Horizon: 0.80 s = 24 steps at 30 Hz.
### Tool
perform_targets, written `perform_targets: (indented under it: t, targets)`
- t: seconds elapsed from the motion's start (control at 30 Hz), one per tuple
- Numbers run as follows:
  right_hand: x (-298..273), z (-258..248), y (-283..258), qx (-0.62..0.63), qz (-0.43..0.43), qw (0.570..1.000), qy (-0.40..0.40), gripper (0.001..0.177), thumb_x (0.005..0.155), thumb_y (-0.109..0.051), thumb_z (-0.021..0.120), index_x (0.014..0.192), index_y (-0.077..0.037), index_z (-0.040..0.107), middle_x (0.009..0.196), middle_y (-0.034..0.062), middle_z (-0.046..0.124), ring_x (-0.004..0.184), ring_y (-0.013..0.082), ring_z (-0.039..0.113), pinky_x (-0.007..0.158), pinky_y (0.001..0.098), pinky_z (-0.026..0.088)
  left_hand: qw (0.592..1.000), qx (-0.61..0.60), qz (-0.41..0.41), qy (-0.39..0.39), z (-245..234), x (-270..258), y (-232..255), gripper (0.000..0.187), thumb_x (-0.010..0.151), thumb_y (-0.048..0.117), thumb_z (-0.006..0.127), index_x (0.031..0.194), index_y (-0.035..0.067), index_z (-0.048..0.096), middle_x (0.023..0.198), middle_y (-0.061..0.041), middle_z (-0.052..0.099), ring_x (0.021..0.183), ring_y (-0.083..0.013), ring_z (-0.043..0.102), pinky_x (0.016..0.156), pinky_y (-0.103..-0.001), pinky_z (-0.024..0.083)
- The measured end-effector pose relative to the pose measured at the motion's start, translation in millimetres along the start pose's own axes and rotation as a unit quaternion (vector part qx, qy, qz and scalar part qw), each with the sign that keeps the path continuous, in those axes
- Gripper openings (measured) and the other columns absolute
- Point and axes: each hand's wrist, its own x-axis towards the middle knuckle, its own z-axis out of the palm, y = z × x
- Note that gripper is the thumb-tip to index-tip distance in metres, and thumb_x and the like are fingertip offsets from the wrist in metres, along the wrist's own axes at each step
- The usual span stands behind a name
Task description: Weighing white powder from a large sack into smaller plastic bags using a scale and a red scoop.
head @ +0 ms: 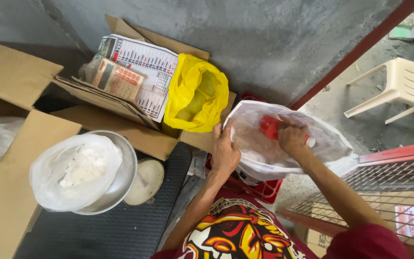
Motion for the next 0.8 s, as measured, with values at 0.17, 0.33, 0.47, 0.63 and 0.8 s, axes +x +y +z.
perform_targets:
  t: [0.17,0.33,0.47,0.63,0.8]
  targets:
    - [-14,-16,-23,0.015,-0.016,0.996,0.092,0.023,0.095,-0.024,0.049,0.106,-0.013,0.066,0.091,0.0109,0.071,0.084,0.0296,0.068,0.08,0.0551,0.036,0.999,0.02,0.023,0.01,4,-3,6,0.078,0.078,-0.009,0.058,0.153,0.004,0.041,0.142,-0.032,0.041,0.128,-0.0509,0.049,0.105,-0.051,0.042]
    - [-21,-60,-49,0.049,-0.071,0.989,0.119,0.023,0.086,-0.02,0.053,0.105,-0.017,0.066,0.097,0.0094,0.071,0.092,0.0275,0.069,0.084,0.0498,0.035,1.0,0.003,0.005,-0.019,2,-5,9,0.077,0.08,-0.008,0.056,0.154,0.006,0.041,0.141,-0.028,0.046,0.123,-0.0473,0.055,0.101,-0.05,0.046]
    - [-14,-59,-63,0.052,-0.097,0.994,-0.02,0.025,0.085,-0.029,0.063,0.106,-0.018,0.07,0.085,0.0074,0.071,0.075,0.0252,0.067,0.098,0.0559,0.035,1.0,0.007,0.019,-0.004,2,-6,6,0.077,0.078,-0.009,0.058,0.153,0.005,0.042,0.141,-0.03,0.044,0.124,-0.0491,0.053,0.101,-0.05,0.046]
    - [-10,-54,-53,0.084,-0.072,0.994,-0.022,0.028,0.077,-0.03,0.069,0.103,-0.019,0.068,0.09,0.0037,0.072,0.08,0.0241,0.069,0.082,0.0508,0.039,1.0,-0.026,-0.002,-0.014,-2,-3,11,0.075,0.08,-0.008,0.056,0.153,0.005,0.043,0.139,-0.028,0.046,0.122,-0.0453,0.057,0.101,-0.047,0.048]
    - [3,-95,-82,0.022,-0.084,0.976,-0.2,0.059,0.086,-0.07,0.068,0.112,-0.017,0.065,0.099,0.0103,0.073,0.084,0.0243,0.072,0.085,0.0478,0.045,1.0,0.007,0.002,-0.014,4,-4,5,0.074,0.08,-0.009,0.056,0.152,0.003,0.044,0.136,-0.028,0.046,0.124,-0.0462,0.054,0.102,-0.048,0.046]
